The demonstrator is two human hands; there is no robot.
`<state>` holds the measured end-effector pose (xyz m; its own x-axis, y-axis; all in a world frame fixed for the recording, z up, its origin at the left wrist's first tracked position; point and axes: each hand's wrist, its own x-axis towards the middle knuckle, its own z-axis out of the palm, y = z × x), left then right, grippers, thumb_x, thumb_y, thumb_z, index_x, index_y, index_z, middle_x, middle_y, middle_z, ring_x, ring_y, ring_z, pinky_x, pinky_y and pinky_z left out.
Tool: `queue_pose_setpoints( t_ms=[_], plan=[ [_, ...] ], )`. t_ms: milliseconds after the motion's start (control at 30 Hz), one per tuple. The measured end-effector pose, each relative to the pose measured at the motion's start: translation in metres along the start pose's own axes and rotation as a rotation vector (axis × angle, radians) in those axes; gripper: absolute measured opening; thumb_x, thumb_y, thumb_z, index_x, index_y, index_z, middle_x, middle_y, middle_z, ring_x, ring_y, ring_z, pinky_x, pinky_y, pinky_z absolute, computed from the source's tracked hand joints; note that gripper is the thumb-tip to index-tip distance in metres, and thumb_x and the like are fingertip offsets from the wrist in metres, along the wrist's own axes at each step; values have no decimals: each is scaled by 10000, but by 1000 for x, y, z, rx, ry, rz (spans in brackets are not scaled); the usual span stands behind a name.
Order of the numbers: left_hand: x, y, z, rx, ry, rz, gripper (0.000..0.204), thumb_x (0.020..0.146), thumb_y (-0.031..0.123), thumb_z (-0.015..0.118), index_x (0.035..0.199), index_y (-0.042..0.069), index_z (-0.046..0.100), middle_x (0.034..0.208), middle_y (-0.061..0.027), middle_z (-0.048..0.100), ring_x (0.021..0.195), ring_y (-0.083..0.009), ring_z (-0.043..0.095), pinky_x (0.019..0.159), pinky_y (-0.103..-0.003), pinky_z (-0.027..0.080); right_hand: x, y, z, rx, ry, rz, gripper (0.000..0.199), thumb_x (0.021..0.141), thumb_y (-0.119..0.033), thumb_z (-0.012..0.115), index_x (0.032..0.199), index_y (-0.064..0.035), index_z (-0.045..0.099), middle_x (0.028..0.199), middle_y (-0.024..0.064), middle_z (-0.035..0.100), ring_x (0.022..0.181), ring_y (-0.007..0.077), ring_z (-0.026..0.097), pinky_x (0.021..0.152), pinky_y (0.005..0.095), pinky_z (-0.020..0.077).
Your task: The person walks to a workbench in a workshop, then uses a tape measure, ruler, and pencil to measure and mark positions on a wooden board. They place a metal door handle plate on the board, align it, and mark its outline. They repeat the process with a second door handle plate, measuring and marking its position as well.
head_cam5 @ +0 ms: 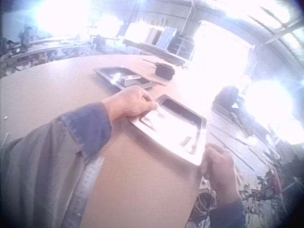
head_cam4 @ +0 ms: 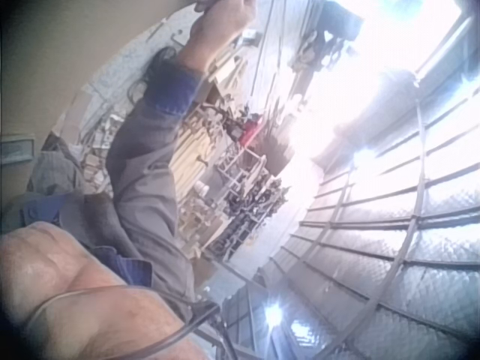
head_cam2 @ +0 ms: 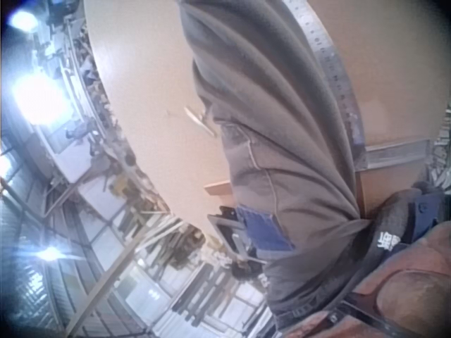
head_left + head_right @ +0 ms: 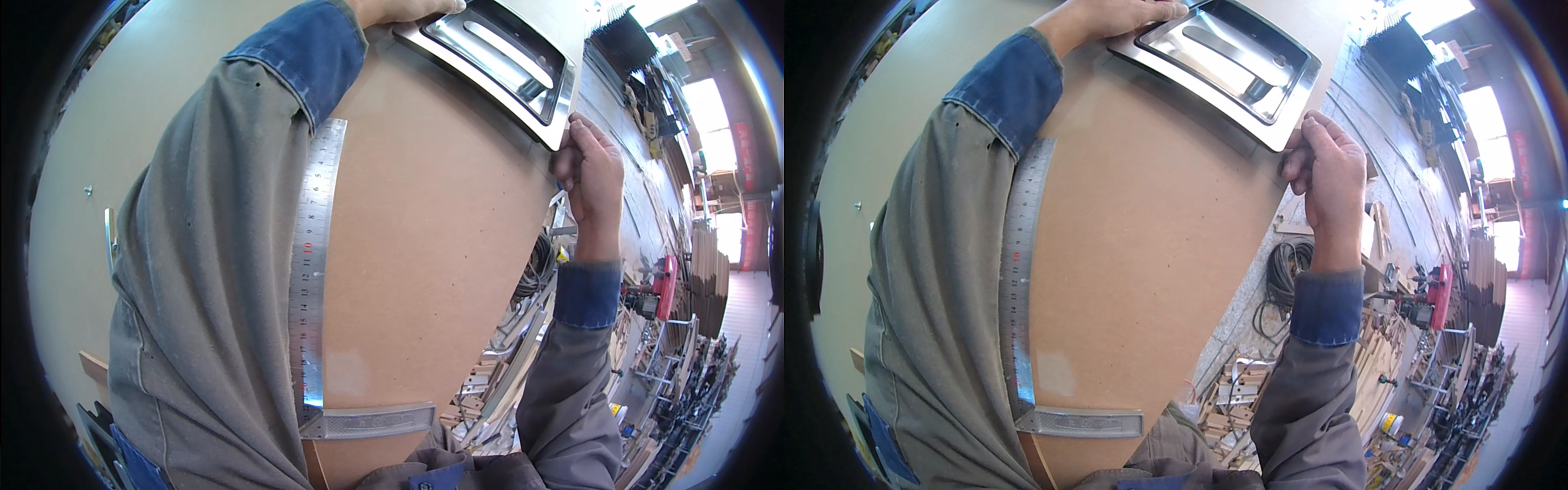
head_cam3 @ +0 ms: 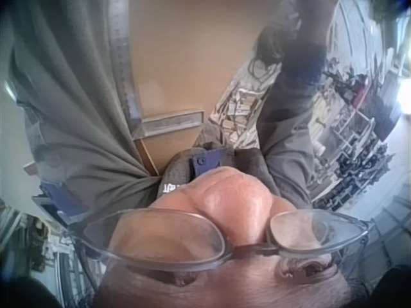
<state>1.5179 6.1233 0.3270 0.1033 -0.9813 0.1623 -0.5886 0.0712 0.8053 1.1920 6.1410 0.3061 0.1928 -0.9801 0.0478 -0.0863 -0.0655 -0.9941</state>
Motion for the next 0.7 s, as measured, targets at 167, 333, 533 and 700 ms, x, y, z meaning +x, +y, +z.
queue_pose_setpoints(
  t_ms=[167,333,533,700],
  plan=[
    [4,-8,-3,55,64,96,341,928,312,726,1002,-17,780,838,-121,765,724,-174,706,717,-317,565,-2,-6,4,33,-18,11,296,1029,-145,550,1215,81,592,805,88,677,477,111,574,360,215,378],
    [6,-5,3,18,38,72,339,932,317,723,1003,-8,785,862,-122,771,752,-175,712,737,-317,564,-5,-5,1,80,29,8,272,1039,-140,527,1205,68,578,812,94,678,489,118,582,368,220,377],
    [6,-9,1,47,57,108,338,932,329,726,1018,7,788,884,-126,775,784,-185,718,760,-319,562,-5,4,-3,236,29,18,202,1049,-155,518,1128,19,584,808,85,663,498,131,574,386,237,387],
    [1,-4,-1,56,45,141,338,937,331,720,1041,17,787,894,-131,774,800,-194,721,773,-325,561,-5,8,-6,265,31,23,204,1054,-173,519,1125,4,591,797,71,649,501,125,560,395,234,383]
  ],
)
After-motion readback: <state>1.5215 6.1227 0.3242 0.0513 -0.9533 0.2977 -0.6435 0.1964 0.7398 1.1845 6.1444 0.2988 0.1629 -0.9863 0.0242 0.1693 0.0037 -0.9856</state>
